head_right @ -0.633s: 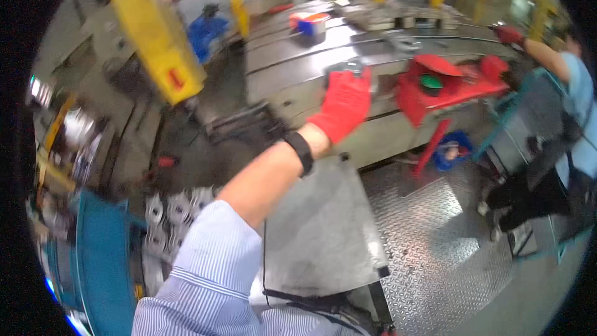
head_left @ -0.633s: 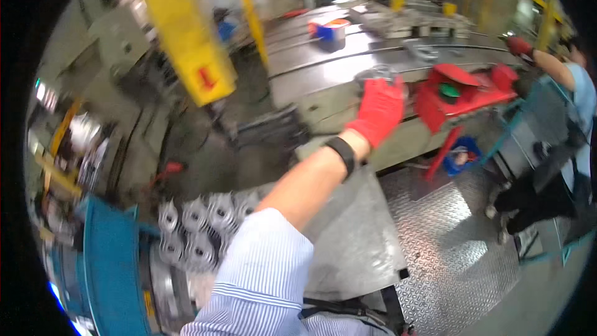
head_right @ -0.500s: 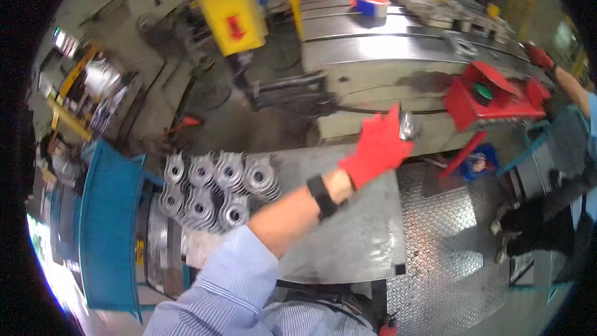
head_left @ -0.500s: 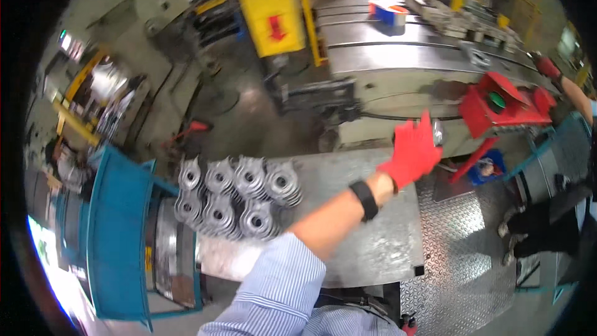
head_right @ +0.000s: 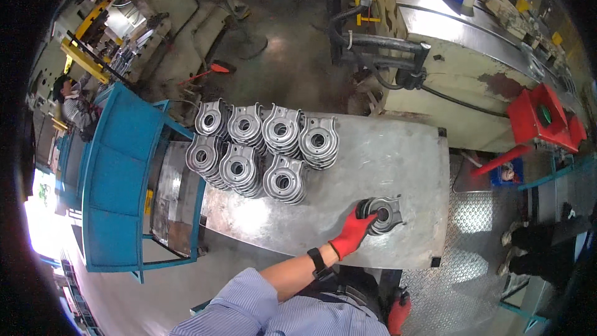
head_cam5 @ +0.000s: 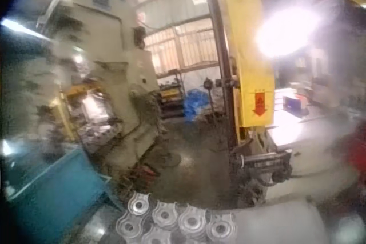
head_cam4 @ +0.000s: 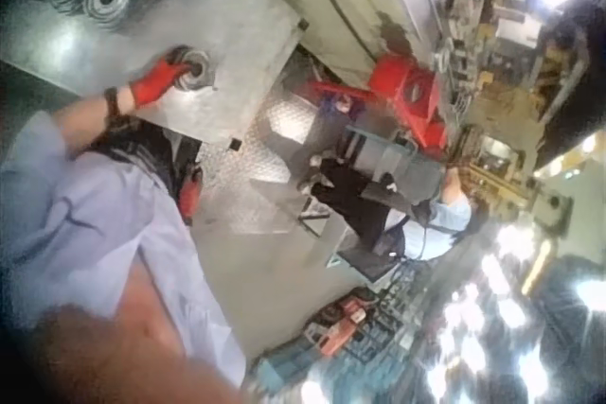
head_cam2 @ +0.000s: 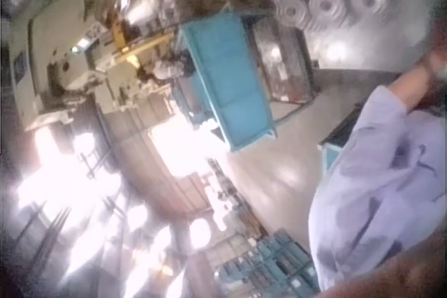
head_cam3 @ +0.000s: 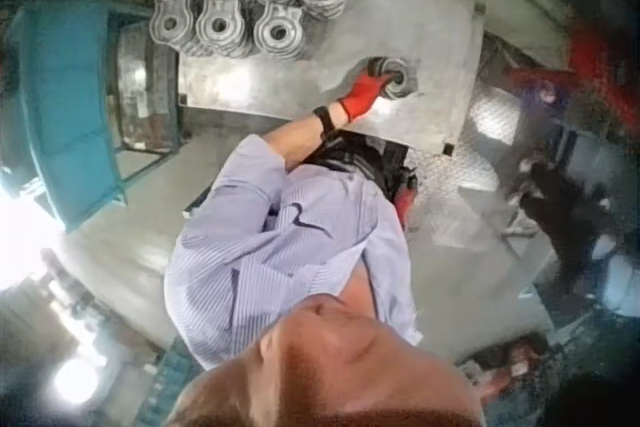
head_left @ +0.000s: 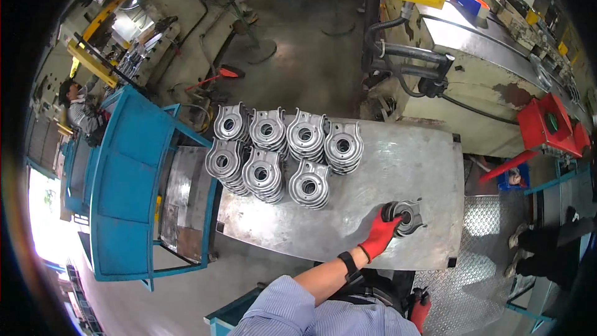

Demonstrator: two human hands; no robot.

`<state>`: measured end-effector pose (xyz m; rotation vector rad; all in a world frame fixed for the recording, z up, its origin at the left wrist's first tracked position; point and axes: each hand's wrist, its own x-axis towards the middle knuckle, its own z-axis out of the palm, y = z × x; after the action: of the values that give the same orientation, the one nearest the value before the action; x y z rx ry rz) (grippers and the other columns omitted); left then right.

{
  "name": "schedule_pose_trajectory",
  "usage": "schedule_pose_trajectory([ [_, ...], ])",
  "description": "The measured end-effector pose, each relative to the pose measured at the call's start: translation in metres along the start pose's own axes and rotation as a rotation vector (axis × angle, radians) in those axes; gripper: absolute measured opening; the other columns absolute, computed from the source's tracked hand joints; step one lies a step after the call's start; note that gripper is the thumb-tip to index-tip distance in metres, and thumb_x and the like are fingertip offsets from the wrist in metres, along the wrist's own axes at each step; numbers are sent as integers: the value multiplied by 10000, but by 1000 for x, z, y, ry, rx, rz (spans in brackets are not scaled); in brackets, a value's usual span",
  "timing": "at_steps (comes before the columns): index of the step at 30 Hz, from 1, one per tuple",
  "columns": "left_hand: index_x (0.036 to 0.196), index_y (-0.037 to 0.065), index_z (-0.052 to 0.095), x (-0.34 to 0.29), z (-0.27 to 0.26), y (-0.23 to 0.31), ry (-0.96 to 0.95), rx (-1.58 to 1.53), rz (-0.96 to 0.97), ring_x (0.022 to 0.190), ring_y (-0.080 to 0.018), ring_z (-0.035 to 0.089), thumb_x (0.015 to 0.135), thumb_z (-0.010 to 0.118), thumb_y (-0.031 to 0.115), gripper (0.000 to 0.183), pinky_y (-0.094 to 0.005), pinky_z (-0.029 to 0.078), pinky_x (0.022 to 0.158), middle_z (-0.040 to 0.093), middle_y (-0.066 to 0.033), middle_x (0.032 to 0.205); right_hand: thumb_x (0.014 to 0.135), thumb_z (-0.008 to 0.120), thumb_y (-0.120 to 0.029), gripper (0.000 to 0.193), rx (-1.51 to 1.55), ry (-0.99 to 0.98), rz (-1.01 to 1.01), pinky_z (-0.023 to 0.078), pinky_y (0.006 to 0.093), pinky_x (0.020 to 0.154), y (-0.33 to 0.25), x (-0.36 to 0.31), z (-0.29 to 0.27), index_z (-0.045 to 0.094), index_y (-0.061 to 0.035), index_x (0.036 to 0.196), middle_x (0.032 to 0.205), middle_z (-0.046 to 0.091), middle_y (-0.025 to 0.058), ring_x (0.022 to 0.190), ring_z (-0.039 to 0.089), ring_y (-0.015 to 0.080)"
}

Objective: The recorder uses a marker to label or mark specific points on metal bearing housings on a worktable.

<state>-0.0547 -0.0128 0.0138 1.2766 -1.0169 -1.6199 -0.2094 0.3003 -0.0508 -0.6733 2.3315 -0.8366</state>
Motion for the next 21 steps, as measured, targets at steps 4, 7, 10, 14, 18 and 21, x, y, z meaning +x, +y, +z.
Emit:
schedule_pose_trajectory([
  [4,1210,33,488,-3,-43,-6,-217,614,6,1058,-361,541,809,642,215,467,-401,448,878,568,-211,1118,848,622,-185,422,-30,97,68,392,396,932,-11,-18,28,540,33,1200,1084,596,214,1071,525,346],
  [7,1083,29,532,1,-51,6,-312,1031,268,917,-393,563,810,619,270,374,-448,470,790,566,-226,969,834,638,-167,472,30,93,166,393,394,946,-17,-31,41,518,42,1239,1084,590,227,1053,527,347],
  [10,945,48,540,20,-45,21,-468,1045,405,877,-368,579,835,558,238,221,-466,471,749,570,-193,896,836,636,-154,435,37,154,120,428,373,894,-38,-53,54,537,29,1218,1049,607,199,977,563,306],
  [14,943,7,562,42,-43,21,-644,1264,588,837,-340,605,800,496,126,198,-436,491,737,587,-212,936,861,608,-141,319,159,126,111,463,311,784,-112,-87,64,574,3,1144,956,634,120,855,587,207],
  [18,999,-23,546,38,-58,32,-680,1196,565,889,-332,611,797,496,119,252,-432,492,772,610,-221,931,866,602,-130,289,194,179,31,460,296,775,-97,-114,95,574,14,1115,936,639,107,852,587,178],
  [21,1021,-33,536,28,-92,20,-557,961,674,896,-363,603,798,517,134,279,-445,486,778,611,-225,954,850,617,-118,335,158,216,0,448,318,818,-82,-128,116,554,43,1138,965,636,146,895,585,205],
])
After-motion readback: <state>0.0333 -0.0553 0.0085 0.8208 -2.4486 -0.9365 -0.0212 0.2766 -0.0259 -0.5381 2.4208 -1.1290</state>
